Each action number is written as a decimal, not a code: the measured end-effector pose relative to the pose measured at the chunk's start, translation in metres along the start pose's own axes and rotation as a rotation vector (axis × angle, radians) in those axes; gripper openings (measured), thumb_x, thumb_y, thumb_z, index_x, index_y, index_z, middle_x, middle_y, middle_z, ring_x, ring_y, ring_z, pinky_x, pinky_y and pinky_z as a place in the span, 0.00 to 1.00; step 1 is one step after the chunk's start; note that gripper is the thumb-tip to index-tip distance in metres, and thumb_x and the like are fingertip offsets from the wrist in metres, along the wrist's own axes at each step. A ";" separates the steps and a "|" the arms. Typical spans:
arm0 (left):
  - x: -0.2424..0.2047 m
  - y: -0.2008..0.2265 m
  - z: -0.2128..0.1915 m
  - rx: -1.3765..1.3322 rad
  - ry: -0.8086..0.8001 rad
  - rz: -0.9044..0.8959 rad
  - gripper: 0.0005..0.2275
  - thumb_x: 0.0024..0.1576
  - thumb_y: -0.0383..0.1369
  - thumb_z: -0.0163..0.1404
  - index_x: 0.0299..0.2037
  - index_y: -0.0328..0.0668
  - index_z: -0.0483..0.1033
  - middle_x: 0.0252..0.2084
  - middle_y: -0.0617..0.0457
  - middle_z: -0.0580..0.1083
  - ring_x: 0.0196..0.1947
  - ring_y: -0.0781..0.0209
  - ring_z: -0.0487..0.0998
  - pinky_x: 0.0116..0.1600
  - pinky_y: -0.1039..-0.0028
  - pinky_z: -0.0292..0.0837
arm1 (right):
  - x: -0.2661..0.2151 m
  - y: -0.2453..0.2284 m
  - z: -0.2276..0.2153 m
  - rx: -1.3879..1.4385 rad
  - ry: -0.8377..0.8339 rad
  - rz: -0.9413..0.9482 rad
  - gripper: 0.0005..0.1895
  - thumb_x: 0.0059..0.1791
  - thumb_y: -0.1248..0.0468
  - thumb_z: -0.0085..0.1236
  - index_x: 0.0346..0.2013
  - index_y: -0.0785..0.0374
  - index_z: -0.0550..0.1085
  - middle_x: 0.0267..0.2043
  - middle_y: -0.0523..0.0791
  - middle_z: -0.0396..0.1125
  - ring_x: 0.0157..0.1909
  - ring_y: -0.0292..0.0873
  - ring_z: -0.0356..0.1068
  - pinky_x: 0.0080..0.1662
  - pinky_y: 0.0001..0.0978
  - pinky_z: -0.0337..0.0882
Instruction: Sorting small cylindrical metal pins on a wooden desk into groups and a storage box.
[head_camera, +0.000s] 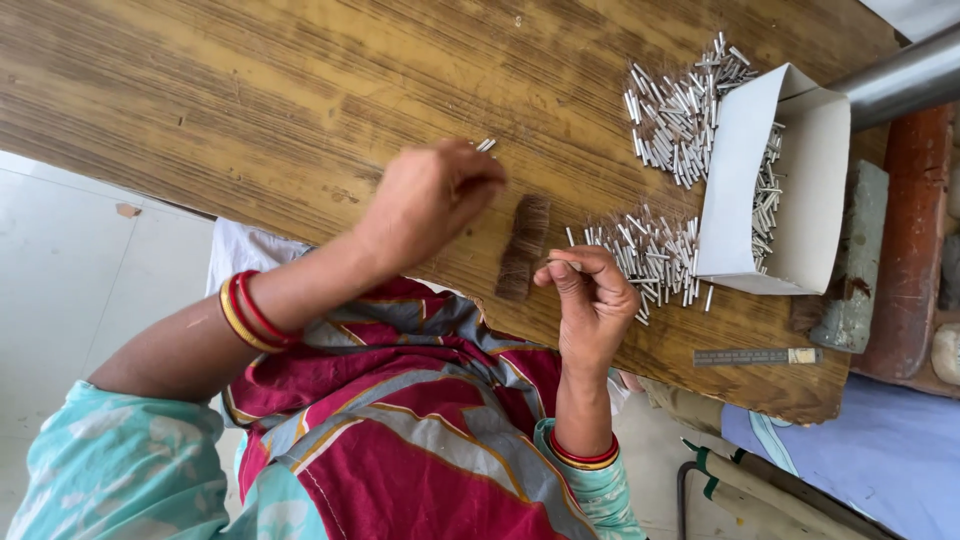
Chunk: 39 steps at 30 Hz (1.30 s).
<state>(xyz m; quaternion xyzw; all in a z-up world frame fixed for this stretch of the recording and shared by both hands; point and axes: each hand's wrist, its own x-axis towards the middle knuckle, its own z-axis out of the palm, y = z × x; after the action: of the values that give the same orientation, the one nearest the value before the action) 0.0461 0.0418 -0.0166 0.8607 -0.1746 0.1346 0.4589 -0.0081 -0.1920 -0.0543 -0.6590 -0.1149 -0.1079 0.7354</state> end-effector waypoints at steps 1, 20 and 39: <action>0.007 -0.011 -0.002 0.001 0.000 -0.001 0.05 0.59 0.29 0.58 0.42 0.40 0.83 0.38 0.48 0.79 0.34 0.50 0.82 0.40 0.66 0.77 | 0.000 0.002 -0.001 0.001 0.000 0.001 0.03 0.53 0.71 0.62 0.41 0.69 0.78 0.41 0.46 0.71 0.37 0.37 0.74 0.43 0.28 0.75; -0.021 0.024 0.030 -0.864 -0.314 -0.333 0.09 0.62 0.28 0.51 0.48 0.32 0.78 0.41 0.52 0.80 0.36 0.67 0.82 0.42 0.77 0.81 | 0.000 0.016 -0.015 0.408 0.057 0.140 0.05 0.53 0.68 0.65 0.42 0.67 0.78 0.46 0.46 0.71 0.45 0.38 0.70 0.49 0.31 0.74; -0.043 0.058 0.036 -0.552 -0.124 -0.175 0.10 0.64 0.25 0.52 0.55 0.39 0.77 0.37 0.49 0.82 0.36 0.62 0.83 0.42 0.72 0.81 | -0.006 -0.002 0.004 0.044 0.132 0.000 0.06 0.56 0.65 0.61 0.42 0.67 0.76 0.39 0.43 0.71 0.40 0.34 0.69 0.46 0.28 0.74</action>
<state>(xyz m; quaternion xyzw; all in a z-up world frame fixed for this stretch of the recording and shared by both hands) -0.0143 -0.0110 -0.0103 0.7219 -0.1573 -0.0108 0.6738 -0.0150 -0.1880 -0.0541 -0.6340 -0.0687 -0.1486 0.7558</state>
